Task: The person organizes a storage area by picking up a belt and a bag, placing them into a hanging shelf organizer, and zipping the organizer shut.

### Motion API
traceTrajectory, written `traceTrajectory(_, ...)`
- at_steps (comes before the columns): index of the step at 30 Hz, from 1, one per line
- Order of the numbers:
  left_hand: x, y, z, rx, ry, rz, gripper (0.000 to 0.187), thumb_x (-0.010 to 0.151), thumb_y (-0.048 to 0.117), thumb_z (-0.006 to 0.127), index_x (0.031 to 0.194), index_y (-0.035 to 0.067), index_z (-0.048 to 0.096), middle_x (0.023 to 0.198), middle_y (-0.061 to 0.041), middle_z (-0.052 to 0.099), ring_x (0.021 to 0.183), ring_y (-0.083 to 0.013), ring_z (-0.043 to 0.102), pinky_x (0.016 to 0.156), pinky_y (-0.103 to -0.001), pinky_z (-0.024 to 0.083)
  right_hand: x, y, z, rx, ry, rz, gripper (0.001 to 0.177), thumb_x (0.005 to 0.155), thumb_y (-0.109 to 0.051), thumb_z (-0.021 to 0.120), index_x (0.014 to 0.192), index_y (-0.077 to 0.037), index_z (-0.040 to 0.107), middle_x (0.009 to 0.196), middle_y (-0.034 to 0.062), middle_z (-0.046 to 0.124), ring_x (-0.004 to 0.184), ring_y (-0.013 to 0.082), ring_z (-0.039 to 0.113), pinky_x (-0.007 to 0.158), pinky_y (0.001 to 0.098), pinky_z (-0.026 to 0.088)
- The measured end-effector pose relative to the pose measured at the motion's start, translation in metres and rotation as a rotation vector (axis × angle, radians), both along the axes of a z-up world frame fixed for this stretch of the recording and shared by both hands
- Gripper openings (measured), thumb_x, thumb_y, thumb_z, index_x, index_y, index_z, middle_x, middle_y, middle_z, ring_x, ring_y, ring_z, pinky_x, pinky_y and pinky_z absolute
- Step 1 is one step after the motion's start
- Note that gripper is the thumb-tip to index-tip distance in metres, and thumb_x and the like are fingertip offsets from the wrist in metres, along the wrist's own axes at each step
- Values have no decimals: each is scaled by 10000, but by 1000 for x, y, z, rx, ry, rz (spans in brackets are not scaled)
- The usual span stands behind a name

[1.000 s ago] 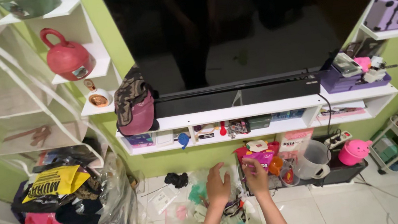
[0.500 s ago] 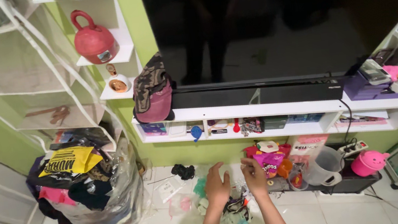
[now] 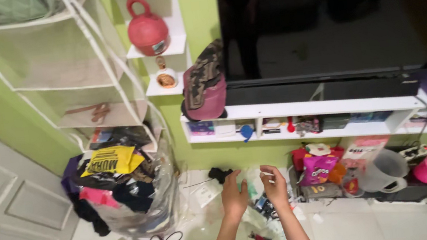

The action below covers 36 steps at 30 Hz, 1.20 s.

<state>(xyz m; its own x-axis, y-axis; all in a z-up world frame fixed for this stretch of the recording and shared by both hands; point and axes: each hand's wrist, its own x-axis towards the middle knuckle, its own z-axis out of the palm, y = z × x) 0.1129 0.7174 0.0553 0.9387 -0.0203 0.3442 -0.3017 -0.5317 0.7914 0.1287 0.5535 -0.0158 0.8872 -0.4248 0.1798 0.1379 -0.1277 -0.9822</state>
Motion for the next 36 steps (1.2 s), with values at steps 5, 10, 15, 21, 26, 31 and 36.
traceTrajectory(5, 4, 51, -7, -12, 27, 31, 392, 902, 168, 654, 1285, 113, 586, 1263, -129, 658, 1141, -371, 619, 950, -480, 484, 6, 54, -7, -6, 8, -13, 248, 922, -50, 688, 1170, -61, 690, 1114, 59, 747, 824, 123, 646, 690, 269, 548)
traceTrajectory(10, 7, 97, -25, 24, -62, 79, 398, 905, 167, 683, 1287, 108, 587, 1259, -135, 649, 1159, -374, 611, 933, -490, 485, 6, 101, -9, 36, -18, 40, 244, 928, -41, 682, 1171, -60, 688, 1105, 42, 754, 820, 115, 632, 719, 262, 537)
traceTrajectory(15, 6, 127, -26, 3, -69, 134, 400, 901, 160, 684, 1288, 118, 591, 1250, -127, 660, 1140, -367, 624, 922, -483, 497, 14, 131, -7, 10, -35, 90, 281, 910, -23, 679, 1187, -68, 693, 1115, 33, 751, 842, 109, 625, 728, 262, 534)
traceTrajectory(21, 13, 143, -25, -32, -85, 181, 390, 900, 149, 683, 1281, 122, 600, 1225, -128, 672, 1127, -375, 635, 918, -477, 504, 27, 152, 0, -7, -59, 132, 226, 923, -40, 698, 1148, -56, 706, 1083, 41, 749, 865, 104, 640, 748, 267, 533)
traceTrajectory(26, 34, 160, -28, -27, -65, 230, 393, 898, 153, 686, 1277, 107, 592, 1253, -147, 657, 1118, -391, 626, 916, -482, 497, 58, 170, -6, -33, -27, 182, 223, 916, -52, 704, 1139, -50, 715, 1021, 51, 761, 794, 115, 619, 733, 269, 543)
traceTrajectory(31, 52, 174, -21, -16, 18, 302, 434, 886, 161, 677, 1309, 115, 594, 1251, -170, 633, 1169, -400, 605, 952, -482, 486, 88, 187, -9, 2, -78, 248, 224, 917, -71, 702, 1139, -38, 703, 1020, 77, 763, 779, 126, 661, 721, 276, 548)
traceTrajectory(36, 59, 184, -11, -12, -46, 329, 428, 868, 141, 678, 1287, 93, 601, 1261, -174, 648, 1185, -402, 591, 990, -480, 469, 109, 196, -6, 16, -82, 318, 235, 933, -72, 680, 1166, -41, 679, 1035, 71, 755, 815, 108, 698, 760, 264, 567)
